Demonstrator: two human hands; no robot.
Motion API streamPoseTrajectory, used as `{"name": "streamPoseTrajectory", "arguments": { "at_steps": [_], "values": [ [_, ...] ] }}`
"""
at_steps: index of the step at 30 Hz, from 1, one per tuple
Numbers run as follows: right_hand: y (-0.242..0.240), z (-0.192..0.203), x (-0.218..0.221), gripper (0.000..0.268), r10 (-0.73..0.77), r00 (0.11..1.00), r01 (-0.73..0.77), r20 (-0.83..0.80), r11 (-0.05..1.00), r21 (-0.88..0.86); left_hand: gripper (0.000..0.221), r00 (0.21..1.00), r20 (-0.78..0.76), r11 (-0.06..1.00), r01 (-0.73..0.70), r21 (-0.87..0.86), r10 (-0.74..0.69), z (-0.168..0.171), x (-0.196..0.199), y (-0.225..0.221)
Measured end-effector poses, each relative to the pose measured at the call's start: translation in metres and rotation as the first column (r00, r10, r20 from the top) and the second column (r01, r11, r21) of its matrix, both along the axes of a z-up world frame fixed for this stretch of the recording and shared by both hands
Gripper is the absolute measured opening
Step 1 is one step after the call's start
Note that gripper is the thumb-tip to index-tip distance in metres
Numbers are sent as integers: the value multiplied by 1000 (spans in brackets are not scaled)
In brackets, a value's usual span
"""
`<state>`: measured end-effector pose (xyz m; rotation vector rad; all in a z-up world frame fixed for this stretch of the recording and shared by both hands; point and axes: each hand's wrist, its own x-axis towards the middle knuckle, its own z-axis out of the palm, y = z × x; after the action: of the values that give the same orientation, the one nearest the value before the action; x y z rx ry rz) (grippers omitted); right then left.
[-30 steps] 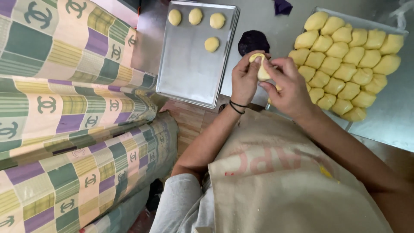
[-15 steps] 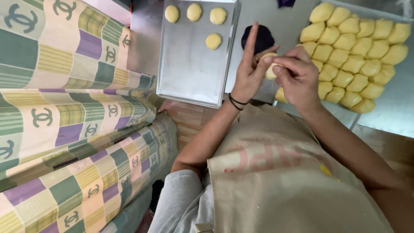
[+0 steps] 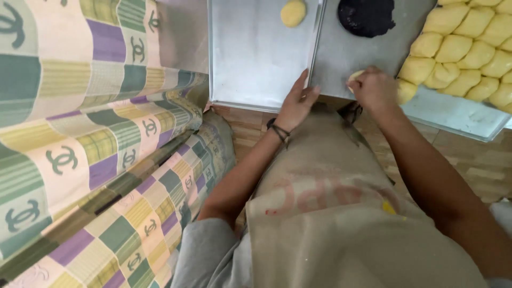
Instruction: Filling small dough portions with a dark paste and arranging them in a grid on a baking tray.
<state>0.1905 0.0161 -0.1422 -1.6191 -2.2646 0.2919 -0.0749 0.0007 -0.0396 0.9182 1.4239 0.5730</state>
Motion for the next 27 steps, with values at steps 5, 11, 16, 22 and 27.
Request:
{"name": "streamPoseTrajectory", "arguments": {
  "at_steps": [5, 11, 16, 22, 27],
  "values": [
    [57, 86, -45, 54, -192, 966, 229, -170, 945, 233, 64, 986, -146, 994, 87, 67, -76, -43, -56, -27],
    [39, 9, -49, 54, -345, 926, 330, 154, 937, 116, 73, 971, -229, 934, 148, 326, -75, -40, -84, -18],
    [-9, 42, -52, 35, -265, 963, 263, 47, 964, 45, 65, 977, -185, 929, -28, 370, 104, -43, -142, -15],
    [17, 74, -108, 38, -279, 953, 168, -119, 813, -557, 47, 943, -258, 940, -123, 319, 211, -75, -179, -26],
    [103, 195, -222, 19, 84, 835, -188, -544, 972, -139, 36, 957, -146, 929, -195, 315, 250, -63, -169, 3]
  ]
}}
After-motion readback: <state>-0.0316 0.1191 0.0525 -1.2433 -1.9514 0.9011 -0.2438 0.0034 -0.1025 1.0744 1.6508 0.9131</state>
